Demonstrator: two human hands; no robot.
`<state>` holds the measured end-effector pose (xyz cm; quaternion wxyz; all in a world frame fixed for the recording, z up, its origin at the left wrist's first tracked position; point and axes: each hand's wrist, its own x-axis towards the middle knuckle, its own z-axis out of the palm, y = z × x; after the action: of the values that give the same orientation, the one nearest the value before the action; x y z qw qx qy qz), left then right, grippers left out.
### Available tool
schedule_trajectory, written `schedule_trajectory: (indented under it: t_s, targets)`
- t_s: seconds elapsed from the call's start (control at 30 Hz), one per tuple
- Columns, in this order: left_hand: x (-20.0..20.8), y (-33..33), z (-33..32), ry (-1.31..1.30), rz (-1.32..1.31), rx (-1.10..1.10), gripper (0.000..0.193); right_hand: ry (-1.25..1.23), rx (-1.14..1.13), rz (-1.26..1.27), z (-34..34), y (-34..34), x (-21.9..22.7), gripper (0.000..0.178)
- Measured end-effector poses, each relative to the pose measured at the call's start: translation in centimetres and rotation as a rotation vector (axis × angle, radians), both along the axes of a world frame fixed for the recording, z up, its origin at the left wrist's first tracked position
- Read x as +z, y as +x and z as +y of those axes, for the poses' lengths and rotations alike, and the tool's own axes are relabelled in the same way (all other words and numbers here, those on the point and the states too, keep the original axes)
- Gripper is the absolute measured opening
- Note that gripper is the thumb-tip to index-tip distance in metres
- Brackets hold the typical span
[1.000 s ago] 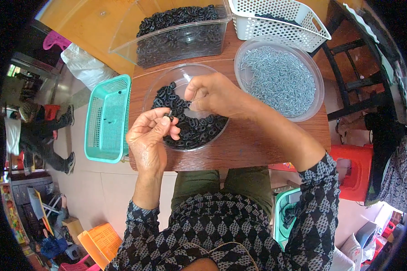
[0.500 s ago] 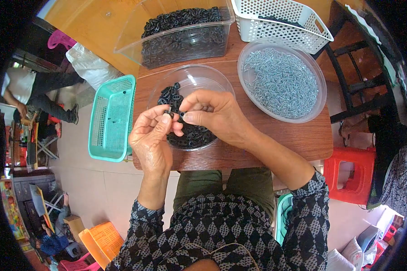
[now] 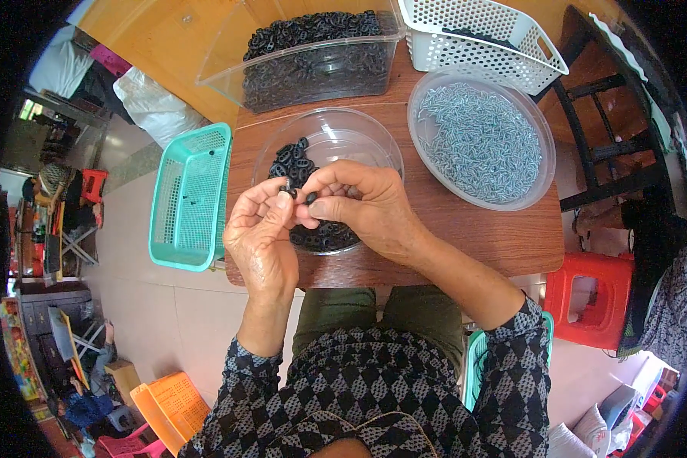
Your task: The person assembles plastic cord locks by taking springs and plastic components from containers and inserting the springs into the plastic pieces by hand.
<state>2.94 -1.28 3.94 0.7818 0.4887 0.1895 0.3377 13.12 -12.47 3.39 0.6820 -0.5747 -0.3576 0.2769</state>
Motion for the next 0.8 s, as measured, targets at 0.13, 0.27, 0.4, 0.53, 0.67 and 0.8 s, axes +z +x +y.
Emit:
schedule_trajectory:
  t_s: [0.13, 0.27, 0.4, 0.53, 0.67, 0.8]
  targets:
    - [-0.2, -0.1, 0.0, -0.012, 0.034, -0.03, 0.015, 0.101, -0.01, 0.202, 0.2, -0.2, -0.9, 0.015]
    - [-0.4, -0.6, 0.1, 0.01, 0.062, -0.053, 0.015, 0.01, -0.045, 0.231, -0.1, 0.6, -1.3, 0.014]
    - [-0.5, -0.9, -0.2, 0.067, 0.111, -0.073, 0.015, -0.055, -0.049, 0.274, -0.3, 1.0, -1.0, 0.017]
    - [-0.2, -1.1, -0.3, 0.104, 0.168, -0.093, 0.016, -0.052, -0.039, 0.242, -0.2, 1.0, -1.2, 0.019]
    - [-0.5, -1.1, -0.5, 0.131, 0.167, -0.098, 0.016, -0.034, -0.061, 0.31, 0.0, 1.1, -1.3, 0.018]
    - [-0.4, -1.2, -0.6, 0.123, 0.181, -0.092, 0.016, 0.0, -0.051, 0.391, 0.2, 1.1, -1.5, 0.016]
